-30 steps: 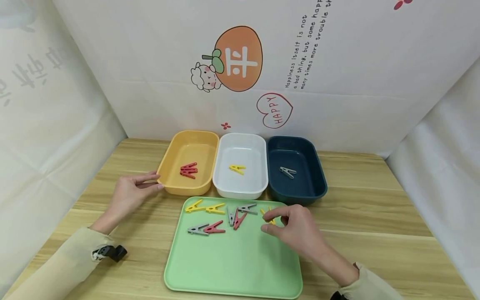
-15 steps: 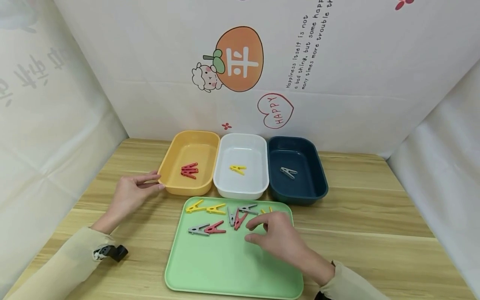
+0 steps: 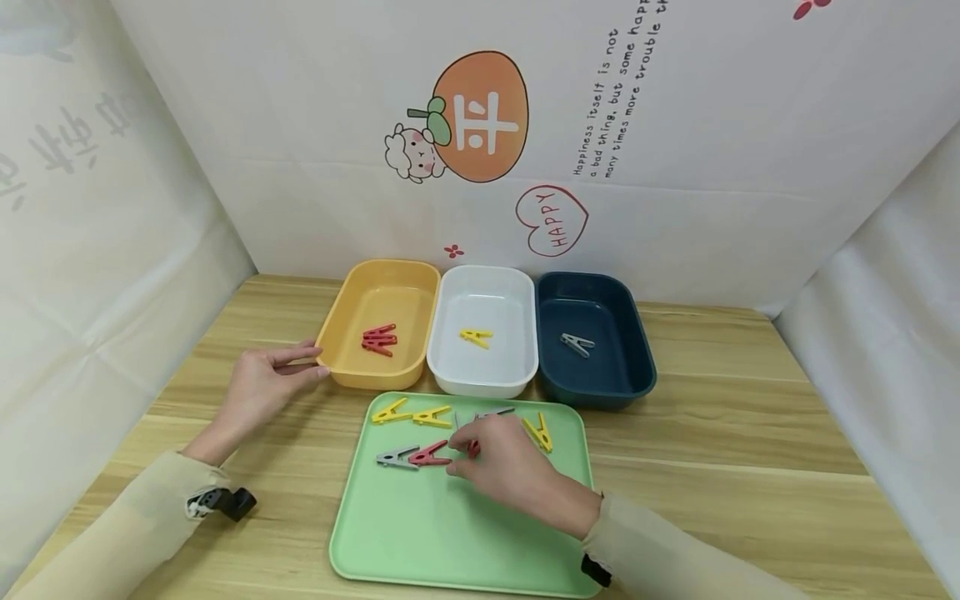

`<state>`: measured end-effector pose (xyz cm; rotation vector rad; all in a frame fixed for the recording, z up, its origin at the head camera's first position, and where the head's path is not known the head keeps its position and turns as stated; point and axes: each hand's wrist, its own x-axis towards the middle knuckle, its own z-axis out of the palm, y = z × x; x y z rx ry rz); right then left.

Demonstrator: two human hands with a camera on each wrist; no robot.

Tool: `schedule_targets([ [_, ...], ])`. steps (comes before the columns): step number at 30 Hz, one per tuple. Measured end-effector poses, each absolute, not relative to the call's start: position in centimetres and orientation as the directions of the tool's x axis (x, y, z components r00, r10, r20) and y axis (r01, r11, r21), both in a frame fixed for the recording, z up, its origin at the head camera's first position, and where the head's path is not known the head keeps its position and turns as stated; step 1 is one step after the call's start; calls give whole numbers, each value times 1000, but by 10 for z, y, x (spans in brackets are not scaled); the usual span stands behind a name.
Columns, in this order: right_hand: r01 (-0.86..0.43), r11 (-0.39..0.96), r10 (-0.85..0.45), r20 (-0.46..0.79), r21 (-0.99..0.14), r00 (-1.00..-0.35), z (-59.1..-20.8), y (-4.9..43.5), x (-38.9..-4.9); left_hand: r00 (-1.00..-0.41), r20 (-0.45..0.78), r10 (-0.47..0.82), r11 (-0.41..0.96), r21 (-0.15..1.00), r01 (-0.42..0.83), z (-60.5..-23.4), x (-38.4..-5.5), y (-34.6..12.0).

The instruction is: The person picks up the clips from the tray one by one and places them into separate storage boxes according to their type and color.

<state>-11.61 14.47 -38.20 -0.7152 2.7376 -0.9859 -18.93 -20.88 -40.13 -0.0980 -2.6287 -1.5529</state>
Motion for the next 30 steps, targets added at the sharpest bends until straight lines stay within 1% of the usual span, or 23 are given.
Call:
schedule_targets([
  [8,-430,675,-528,14,-599,-849,-389,128,-122,-994,106,9,482,871,97,-402,-188,-209],
  [15,-412,672,-537,-23,-615,-843,-395,126,-124,-994,108,9,477,873,100,-401,-188,-208],
  [22,-403,675,-536,-35,-618,-843,-395,135,-114,-994,109,10,476,874,100,-403,-189,-208],
  [27,-371,691,-525,-77,-621,-848,-391,149,-102,-994,109,11,472,876,101,-403,-189,-209],
  [30,-371,696,-511,-62,-615,-857,-391,155,-98,-994,111,10,471,876,102,-403,-189,-209],
])
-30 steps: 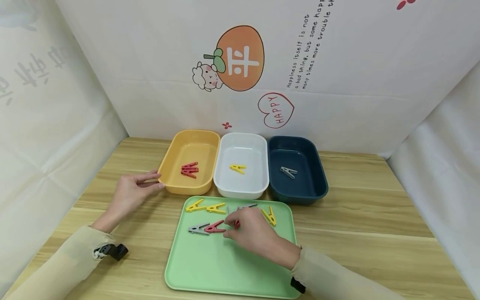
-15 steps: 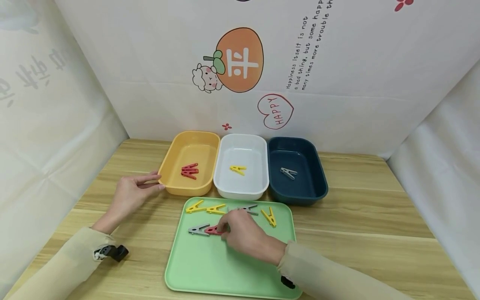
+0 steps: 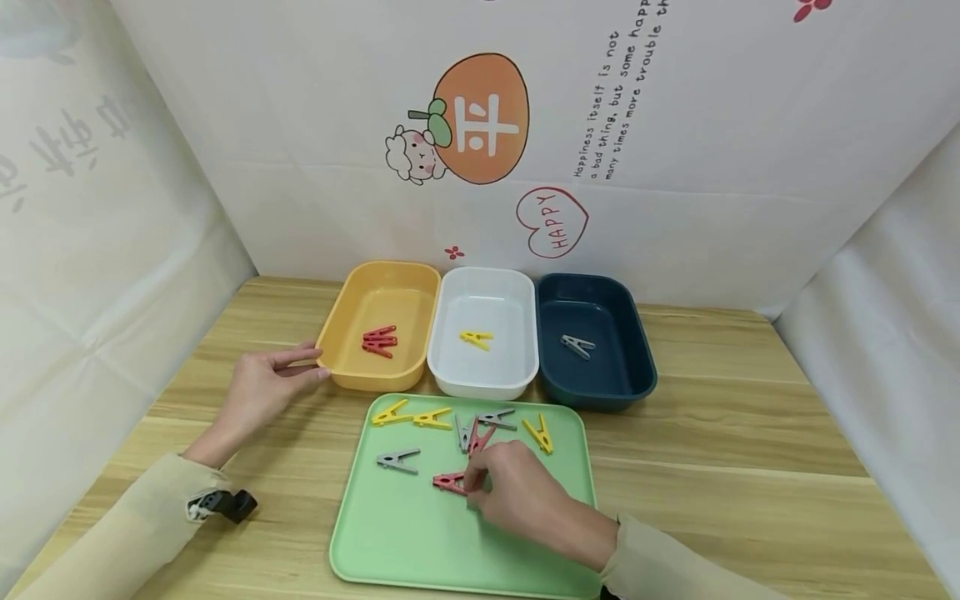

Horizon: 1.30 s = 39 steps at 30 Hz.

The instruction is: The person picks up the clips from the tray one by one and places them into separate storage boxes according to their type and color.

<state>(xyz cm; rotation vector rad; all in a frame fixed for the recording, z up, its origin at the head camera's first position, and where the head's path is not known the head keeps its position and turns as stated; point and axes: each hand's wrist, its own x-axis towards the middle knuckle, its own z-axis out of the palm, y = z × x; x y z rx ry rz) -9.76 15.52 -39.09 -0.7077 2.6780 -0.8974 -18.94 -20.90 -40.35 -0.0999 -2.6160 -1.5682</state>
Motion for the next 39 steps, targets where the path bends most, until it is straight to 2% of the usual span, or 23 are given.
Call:
schedule_targets([
  [6,-387,719,-477,-6,-577,-879,-389,155,-95,-994,111,7,466,879,101,-403,-189,-209],
  [14,-421,721,-515,-19,-551,-857,-393,153,-96,-993,115,8,482,870,104,-403,-189,-209],
  [30,-323,752,-456,-101,-574,-884,-394,174,-86,-994,110,9,476,873,101,-402,-189,-209],
  [39,-311,759,-425,-72,-572,-902,-395,188,-82,-993,114,13,476,873,106,-401,-189,-208],
])
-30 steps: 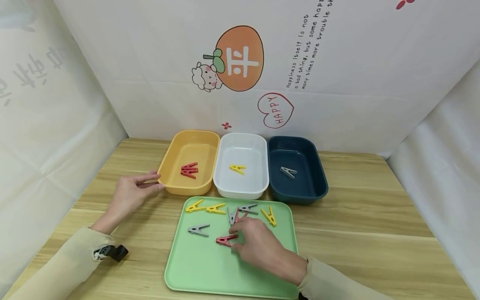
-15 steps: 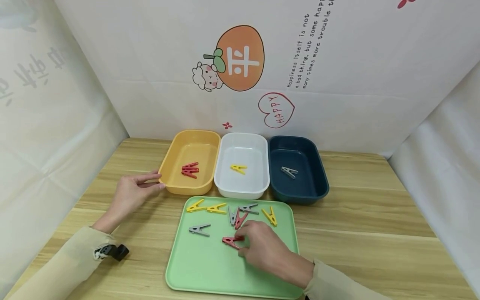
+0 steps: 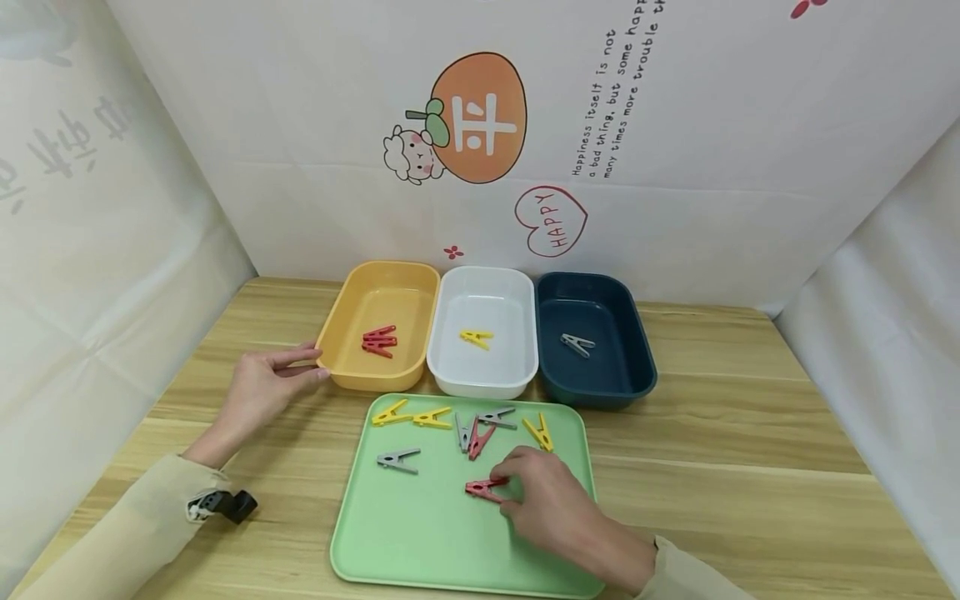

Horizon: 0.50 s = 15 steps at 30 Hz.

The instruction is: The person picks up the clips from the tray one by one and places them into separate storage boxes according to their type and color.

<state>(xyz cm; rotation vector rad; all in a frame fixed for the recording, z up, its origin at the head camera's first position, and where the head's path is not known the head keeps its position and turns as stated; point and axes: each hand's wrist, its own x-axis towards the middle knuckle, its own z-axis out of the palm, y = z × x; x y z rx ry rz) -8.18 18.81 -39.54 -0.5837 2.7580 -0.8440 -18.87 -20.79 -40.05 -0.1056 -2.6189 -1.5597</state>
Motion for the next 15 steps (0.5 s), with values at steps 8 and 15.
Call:
schedule_targets([
  [8,-246,781,-364,-99,-574,-926,-397,193,-82,-994,106,4,468,879,96,-401,-189,-209],
  [15,-185,813,-296,-120,-552,-947,-399,199,-80,-992,123,9,480,870,112,-401,-189,-208],
])
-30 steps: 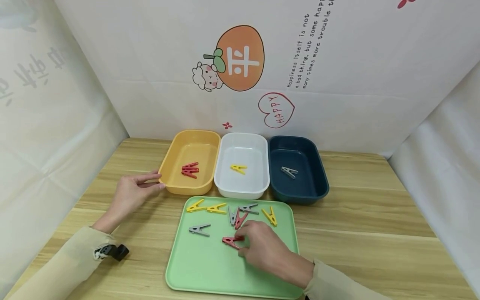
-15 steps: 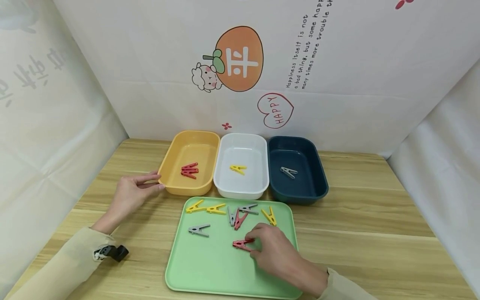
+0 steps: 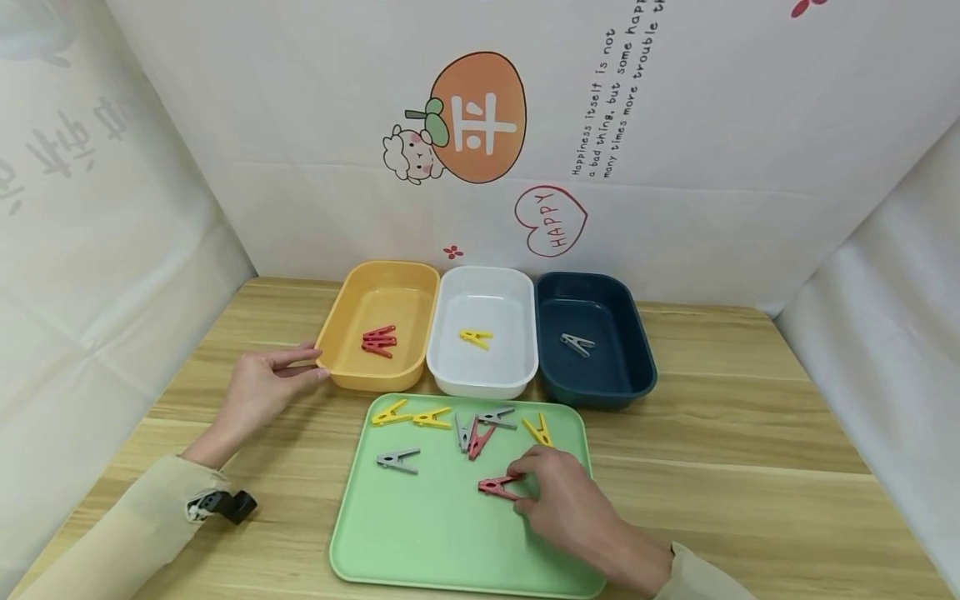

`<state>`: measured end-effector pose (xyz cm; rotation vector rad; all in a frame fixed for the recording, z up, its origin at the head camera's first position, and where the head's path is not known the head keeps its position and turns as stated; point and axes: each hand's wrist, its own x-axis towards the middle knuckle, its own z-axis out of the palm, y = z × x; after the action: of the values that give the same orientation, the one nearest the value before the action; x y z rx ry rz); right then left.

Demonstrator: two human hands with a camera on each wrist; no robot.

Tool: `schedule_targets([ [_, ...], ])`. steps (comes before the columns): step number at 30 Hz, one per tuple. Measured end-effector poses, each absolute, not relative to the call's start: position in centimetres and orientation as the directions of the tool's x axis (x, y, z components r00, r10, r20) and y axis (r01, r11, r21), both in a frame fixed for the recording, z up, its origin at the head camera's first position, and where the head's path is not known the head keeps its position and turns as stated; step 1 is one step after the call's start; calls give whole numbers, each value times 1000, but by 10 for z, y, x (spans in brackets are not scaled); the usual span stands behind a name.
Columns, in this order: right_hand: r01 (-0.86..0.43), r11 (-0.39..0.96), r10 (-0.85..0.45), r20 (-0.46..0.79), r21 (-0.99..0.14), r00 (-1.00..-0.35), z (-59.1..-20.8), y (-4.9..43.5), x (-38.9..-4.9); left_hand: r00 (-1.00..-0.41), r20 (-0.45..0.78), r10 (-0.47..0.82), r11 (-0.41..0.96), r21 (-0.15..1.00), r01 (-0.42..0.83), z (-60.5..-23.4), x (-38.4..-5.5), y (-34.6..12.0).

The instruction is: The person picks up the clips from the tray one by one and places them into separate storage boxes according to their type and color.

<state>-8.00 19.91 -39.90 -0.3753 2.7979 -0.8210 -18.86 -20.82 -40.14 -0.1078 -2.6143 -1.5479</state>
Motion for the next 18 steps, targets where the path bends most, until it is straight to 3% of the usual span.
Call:
schedule_targets([
  [18,-80,845,-194,-164,-529,-967,-398,208,-82,-993,117,7,480,871,106,-402,-189,-207],
])
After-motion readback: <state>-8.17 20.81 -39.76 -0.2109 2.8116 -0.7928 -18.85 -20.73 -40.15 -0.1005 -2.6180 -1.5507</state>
